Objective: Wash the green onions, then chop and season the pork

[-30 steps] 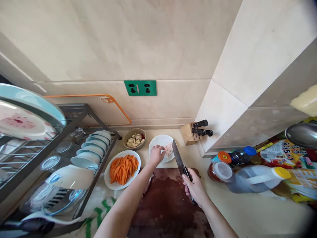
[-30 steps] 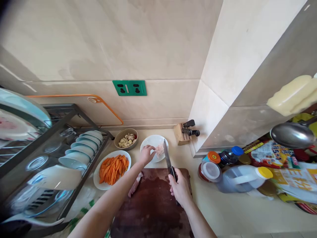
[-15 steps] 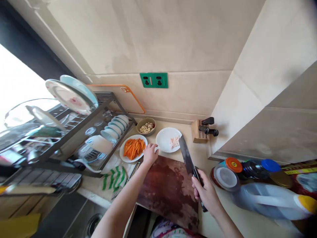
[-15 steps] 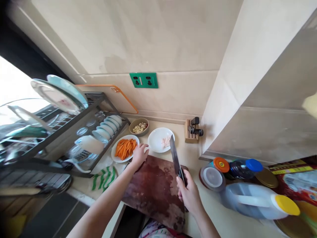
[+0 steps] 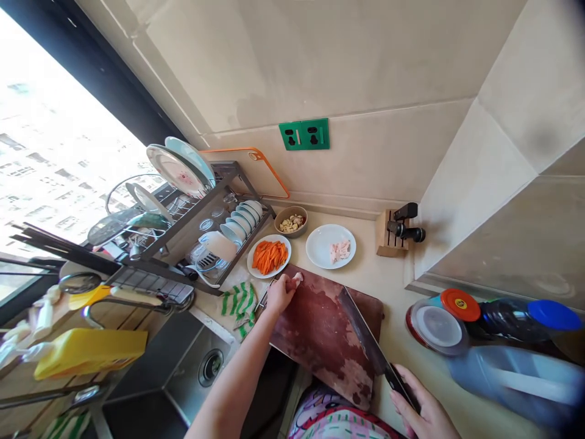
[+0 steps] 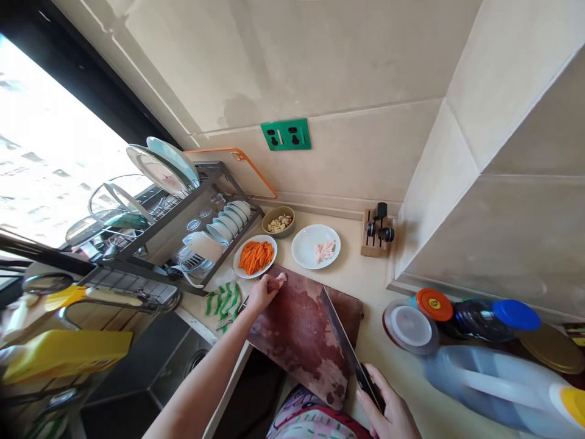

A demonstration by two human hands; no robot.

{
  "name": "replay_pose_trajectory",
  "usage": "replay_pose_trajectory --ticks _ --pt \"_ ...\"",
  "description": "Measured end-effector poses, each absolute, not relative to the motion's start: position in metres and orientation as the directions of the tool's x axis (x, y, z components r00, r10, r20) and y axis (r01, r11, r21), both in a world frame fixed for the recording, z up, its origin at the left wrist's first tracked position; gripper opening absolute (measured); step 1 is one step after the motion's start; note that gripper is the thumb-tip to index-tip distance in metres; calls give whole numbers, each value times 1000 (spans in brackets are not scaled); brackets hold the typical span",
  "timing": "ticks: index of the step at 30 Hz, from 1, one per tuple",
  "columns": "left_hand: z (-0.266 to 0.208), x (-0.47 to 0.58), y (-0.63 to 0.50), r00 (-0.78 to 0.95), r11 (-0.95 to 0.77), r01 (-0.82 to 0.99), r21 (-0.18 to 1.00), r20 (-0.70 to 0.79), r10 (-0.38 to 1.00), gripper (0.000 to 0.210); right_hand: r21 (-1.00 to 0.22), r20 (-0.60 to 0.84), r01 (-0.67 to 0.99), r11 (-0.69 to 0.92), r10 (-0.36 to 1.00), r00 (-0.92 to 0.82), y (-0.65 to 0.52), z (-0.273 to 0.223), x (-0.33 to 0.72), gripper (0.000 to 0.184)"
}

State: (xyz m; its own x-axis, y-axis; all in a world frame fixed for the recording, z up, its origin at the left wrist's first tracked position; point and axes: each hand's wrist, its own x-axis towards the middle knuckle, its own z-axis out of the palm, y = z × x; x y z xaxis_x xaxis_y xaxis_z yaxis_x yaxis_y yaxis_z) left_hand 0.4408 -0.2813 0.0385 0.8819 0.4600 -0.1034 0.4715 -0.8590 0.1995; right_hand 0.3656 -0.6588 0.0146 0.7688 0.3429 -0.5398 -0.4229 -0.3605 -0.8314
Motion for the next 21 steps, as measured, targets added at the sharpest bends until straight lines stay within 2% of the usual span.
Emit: replay_pose_trajectory --ticks 3,7,12,15,21 --pt "44 431 -290 925 -887 372 274 -36 377 17 -838 -490 -324 -440 344 801 -658 6 364 59" --pt "49 411 -311 984 -937 126 324 77 159 12 -836 -401 -199 -511 320 858 -649 3 365 50" --pt "30 378 -334 997 -939 -68 337 46 -56 15 -767 -402 -144 -625 293 867 -634 10 363 43" --pt "12 360 -335 996 -926 -72 371 67 -50 25 -734 -400 -151 -662 242 884 -632 11 363 46" --pt "-8 339 -331 988 -919 -19 395 147 42 16 -721 -437 -229 -654 172 883 -629 18 366 45"
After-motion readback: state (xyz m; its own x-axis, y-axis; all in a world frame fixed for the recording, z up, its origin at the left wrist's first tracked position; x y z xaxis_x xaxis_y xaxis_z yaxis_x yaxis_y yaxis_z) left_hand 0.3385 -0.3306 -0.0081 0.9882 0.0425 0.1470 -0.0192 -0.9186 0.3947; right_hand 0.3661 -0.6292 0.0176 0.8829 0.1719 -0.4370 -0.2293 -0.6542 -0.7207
